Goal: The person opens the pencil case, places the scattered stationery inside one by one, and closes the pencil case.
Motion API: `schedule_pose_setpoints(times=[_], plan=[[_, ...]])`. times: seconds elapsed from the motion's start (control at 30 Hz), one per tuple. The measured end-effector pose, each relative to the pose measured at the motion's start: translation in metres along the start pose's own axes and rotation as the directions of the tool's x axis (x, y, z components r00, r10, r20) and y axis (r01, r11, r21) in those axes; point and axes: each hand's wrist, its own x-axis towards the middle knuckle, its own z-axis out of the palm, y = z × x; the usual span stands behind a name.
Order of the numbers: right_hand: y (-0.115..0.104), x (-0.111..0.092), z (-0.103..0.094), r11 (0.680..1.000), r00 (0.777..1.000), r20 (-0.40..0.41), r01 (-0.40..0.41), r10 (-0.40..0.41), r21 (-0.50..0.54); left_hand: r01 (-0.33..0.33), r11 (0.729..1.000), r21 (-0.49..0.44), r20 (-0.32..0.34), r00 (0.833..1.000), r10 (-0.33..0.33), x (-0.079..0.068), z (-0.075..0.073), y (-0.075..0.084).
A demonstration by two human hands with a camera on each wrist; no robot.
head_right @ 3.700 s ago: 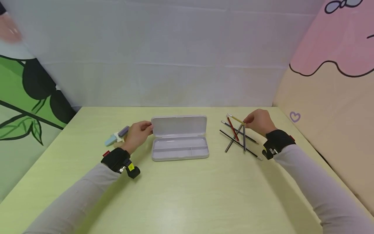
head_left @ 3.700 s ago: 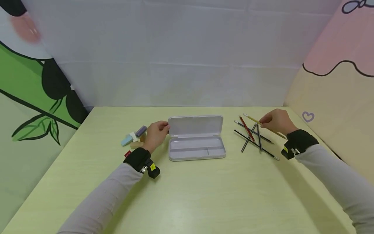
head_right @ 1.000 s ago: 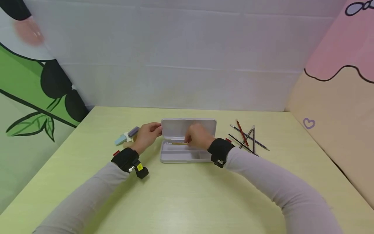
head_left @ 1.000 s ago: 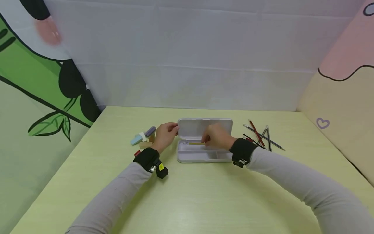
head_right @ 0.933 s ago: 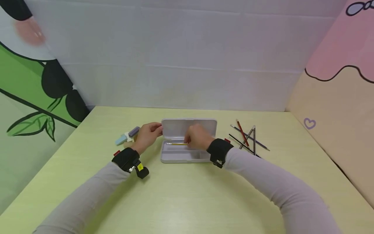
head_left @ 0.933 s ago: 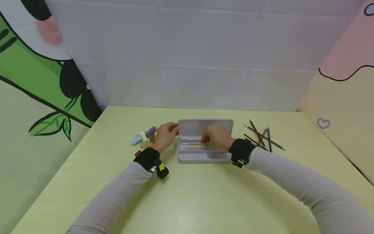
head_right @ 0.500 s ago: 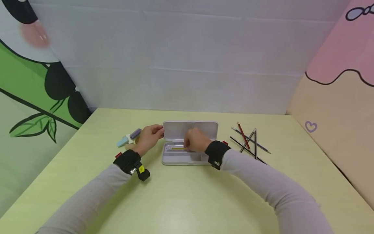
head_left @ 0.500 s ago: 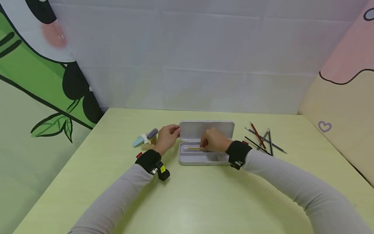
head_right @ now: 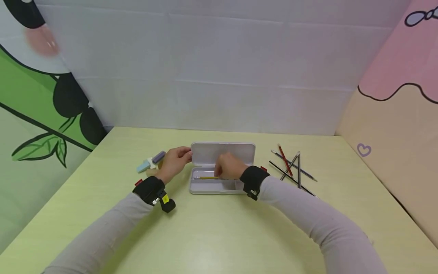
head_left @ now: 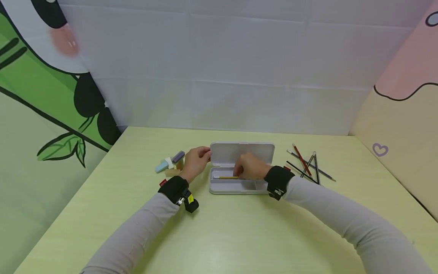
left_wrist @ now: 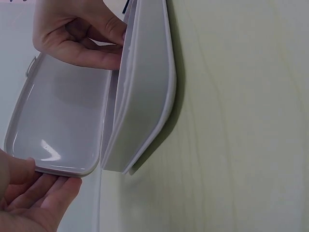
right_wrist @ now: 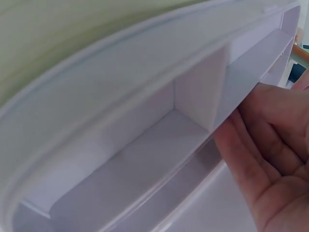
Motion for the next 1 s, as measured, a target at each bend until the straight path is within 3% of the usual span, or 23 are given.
schedule_pose_setpoints(times=[0.27, 1.0], plan=[[-0.0002, -0.0033, -0.0009, 0.998, 0.998, 0.007, 0.068, -0.068, 0.008, -0.008, 1.0, 0.0, 0.004, 1.0, 0.008, -0.002, -0.0017, 0.0038], [-0.0076, -0.0081, -0.0073, 0.996, 0.995, 0.042, 0.087, -0.089, 0.032, -0.002, 1.0, 0.02, -0.009, 1.0, 0.003, -0.0084, -0.0068, 0.0088]])
